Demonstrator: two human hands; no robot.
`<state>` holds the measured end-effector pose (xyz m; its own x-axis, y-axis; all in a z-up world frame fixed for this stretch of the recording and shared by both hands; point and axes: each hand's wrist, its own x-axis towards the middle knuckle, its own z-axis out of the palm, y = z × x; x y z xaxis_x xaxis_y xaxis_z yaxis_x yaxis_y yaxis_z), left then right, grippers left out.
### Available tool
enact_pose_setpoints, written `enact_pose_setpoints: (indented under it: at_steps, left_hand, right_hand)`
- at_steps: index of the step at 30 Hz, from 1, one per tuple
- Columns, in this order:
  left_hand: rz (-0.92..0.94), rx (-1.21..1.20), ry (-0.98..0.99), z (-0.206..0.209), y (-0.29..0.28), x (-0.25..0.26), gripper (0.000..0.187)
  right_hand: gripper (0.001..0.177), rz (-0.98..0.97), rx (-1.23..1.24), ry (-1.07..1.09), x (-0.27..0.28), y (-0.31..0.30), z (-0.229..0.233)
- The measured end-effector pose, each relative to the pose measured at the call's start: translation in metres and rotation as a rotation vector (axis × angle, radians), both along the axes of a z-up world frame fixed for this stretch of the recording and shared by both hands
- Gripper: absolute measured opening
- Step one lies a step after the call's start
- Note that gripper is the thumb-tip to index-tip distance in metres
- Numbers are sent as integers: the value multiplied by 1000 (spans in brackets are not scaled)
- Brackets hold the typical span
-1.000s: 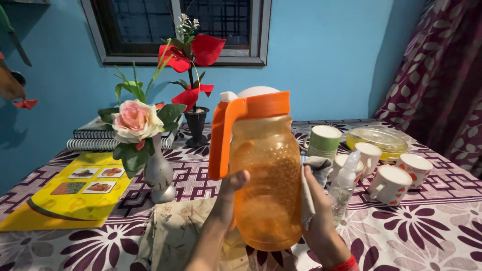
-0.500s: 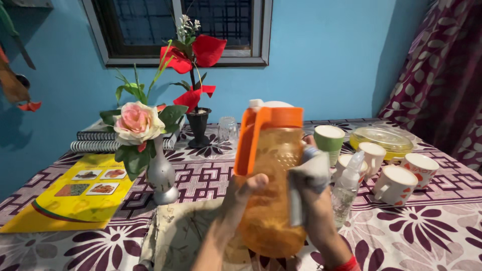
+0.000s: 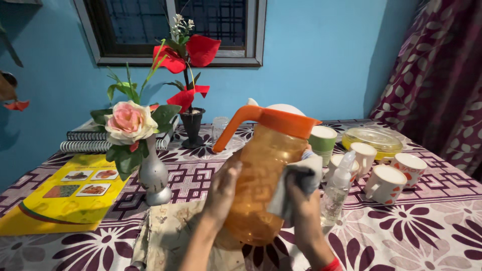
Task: The person arranges a pink artificial rose with green leaves into a small silver vase on a patterned tablecloth. Then the person wipes the exterior of an orange plastic pitcher with a cloth.
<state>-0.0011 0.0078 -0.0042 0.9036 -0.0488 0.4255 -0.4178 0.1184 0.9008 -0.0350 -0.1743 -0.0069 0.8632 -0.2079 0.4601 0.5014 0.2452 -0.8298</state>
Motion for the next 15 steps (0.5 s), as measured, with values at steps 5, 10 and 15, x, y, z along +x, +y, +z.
enact_pose_setpoints:
  at_steps: [5, 10, 15]
  left_hand:
    - [-18, 167, 97, 3, -6, -15, 89]
    - [-297, -127, -72, 19, -13, -23, 91]
    - [-124, -123, -48, 22, -13, -31, 91]
  right_hand:
    - [19, -118, -155, -82, -6, 11, -3]
    - [48, -184, -257, -350, -8, 7, -8]
    - [31, 131, 65, -17, 9, 2, -17]
